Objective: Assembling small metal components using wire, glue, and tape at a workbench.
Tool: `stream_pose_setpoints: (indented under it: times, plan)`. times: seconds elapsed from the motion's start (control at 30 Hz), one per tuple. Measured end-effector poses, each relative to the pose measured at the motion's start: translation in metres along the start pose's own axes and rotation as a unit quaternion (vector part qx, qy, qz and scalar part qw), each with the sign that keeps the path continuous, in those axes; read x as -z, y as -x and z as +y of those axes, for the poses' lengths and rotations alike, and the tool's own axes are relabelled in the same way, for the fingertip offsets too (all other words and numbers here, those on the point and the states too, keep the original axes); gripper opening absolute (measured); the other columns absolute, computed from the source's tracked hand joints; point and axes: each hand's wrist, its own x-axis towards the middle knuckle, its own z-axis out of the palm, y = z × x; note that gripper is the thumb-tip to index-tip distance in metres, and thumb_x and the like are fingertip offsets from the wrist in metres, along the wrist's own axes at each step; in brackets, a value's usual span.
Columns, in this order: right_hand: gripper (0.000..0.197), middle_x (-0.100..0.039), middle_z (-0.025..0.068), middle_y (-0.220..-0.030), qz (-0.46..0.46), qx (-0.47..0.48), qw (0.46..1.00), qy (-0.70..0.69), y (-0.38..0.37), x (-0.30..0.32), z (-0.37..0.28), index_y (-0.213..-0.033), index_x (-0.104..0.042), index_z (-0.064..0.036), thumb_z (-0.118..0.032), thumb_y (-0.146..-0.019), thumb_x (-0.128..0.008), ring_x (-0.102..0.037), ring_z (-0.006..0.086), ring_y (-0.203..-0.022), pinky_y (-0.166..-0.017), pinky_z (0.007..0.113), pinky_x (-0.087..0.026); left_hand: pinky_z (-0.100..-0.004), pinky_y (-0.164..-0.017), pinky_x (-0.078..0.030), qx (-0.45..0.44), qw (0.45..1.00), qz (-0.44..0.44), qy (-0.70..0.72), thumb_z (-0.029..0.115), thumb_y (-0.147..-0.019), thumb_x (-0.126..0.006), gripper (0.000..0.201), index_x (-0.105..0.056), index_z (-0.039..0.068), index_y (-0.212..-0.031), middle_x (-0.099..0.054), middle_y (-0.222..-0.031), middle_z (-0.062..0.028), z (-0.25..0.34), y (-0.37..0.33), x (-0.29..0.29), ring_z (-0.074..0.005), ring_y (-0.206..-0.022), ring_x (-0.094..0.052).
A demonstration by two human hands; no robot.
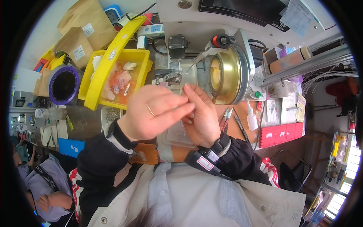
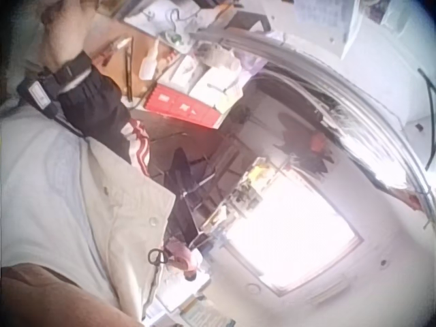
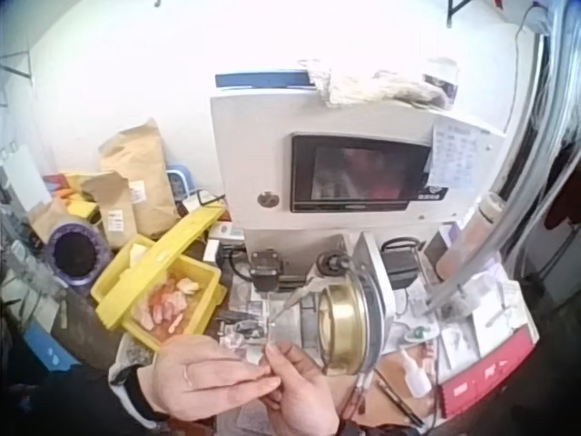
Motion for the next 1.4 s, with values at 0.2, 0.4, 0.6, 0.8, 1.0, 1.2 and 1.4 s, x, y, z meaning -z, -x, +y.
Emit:
stream_pose_setpoints:
  times: [0.2, 0.4, 0.6, 0.8, 1.0, 1.2, 1.4]
  plan:
    - [0.015, -0.045, -0.0044, -0.076, 0.014, 0.055, 0.996, 0.071, -0.012, 0.018, 0.015, -0.097, -0.053, -0.0079, -0.022, -0.099, -0.056, -0.035, 0.0027, -0.055, -0.048, 0.02, -0.027, -0.0306, -0.063, -0.051, 0.149, 0.986, 0.077, -0.012, 0.002, -0.075, -0.068, 0.024, -0.073, 0.005, -0.098, -0.065, -0.089, -0.0066, -0.025, -0.023, 0.01, -0.0232, -0.074, -0.063]
    - [0.017, -0.045, -0.0042, -0.081, 0.057, 0.136, 0.984, 0.099, -0.045, 0.007, 0.02, -0.103, -0.05, -0.008, -0.025, -0.101, -0.051, -0.035, 0.0027, -0.059, -0.05, 0.02, -0.027, -0.0308, -0.073, -0.051, 0.295, 0.932, -0.054, 0.203, 0.001, -0.079, -0.067, 0.023, -0.07, 0.001, -0.101, -0.069, -0.092, -0.0134, -0.061, -0.044, 0.0, -0.0253, -0.084, -0.066]
    - [0.017, -0.042, -0.0043, -0.082, 0.081, 0.126, 0.986, 0.073, -0.052, -0.008, 0.007, -0.108, -0.048, -0.0096, -0.026, -0.103, -0.047, -0.034, 0.0032, -0.062, -0.051, 0.021, -0.026, -0.0322, -0.081, -0.05, 0.262, 0.912, -0.208, 0.237, 0.001, -0.076, -0.068, 0.026, -0.07, -0.001, -0.102, -0.069, -0.095, -0.0133, -0.082, -0.056, -0.01, -0.0241, -0.089, -0.065]
    - [0.013, -0.043, -0.0046, -0.082, 0.081, 0.089, 0.992, 0.035, -0.054, -0.007, 0.008, -0.107, -0.049, -0.0108, -0.023, -0.103, -0.046, -0.033, 0.004, -0.06, -0.05, 0.021, -0.026, -0.0331, -0.074, -0.05, 0.26, 0.908, -0.208, 0.256, 0.007, -0.075, -0.071, 0.023, -0.072, 0.0, -0.097, -0.069, -0.084, -0.0155, -0.089, -0.054, -0.019, -0.026, -0.078, -0.065]
    - [0.016, -0.045, -0.0027, -0.084, 0.069, 0.051, 0.996, -0.005, -0.056, 0.002, 0.008, -0.113, -0.05, -0.0103, -0.019, -0.101, -0.045, -0.034, 0.006, -0.059, -0.049, 0.023, -0.026, -0.0312, -0.066, -0.049, 0.287, 0.929, -0.104, 0.207, 0.012, -0.081, -0.068, 0.017, -0.069, 0.0, -0.094, -0.067, -0.078, -0.014, -0.077, -0.049, -0.023, -0.0237, -0.068, -0.062]
    - [0.021, -0.048, -0.0012, -0.086, 0.058, -0.018, 0.998, -0.005, -0.012, 0.019, 0.005, -0.118, -0.049, -0.0083, -0.021, -0.101, -0.046, -0.034, 0.0065, -0.059, -0.049, 0.021, -0.026, -0.023, -0.063, -0.045, 0.328, 0.9, 0.249, 0.146, -0.002, -0.09, -0.06, 0.007, -0.064, -0.001, -0.096, -0.063, -0.079, -0.0028, -0.029, -0.032, -0.01, -0.0106, -0.068, -0.058]
    - [0.02, -0.057, -0.0032, -0.082, -0.146, -0.032, 0.988, 0.027, 0.014, 0.017, -0.008, -0.109, -0.06, -0.0063, -0.022, -0.099, -0.056, -0.035, 0.0021, -0.054, -0.046, 0.02, -0.027, -0.0366, -0.062, -0.05, 0.006, 0.988, 0.006, 0.157, -0.001, -0.07, -0.069, 0.028, -0.068, 0.007, -0.097, -0.066, -0.099, -0.0073, 0.039, -0.004, 0.018, -0.0228, -0.074, -0.064]
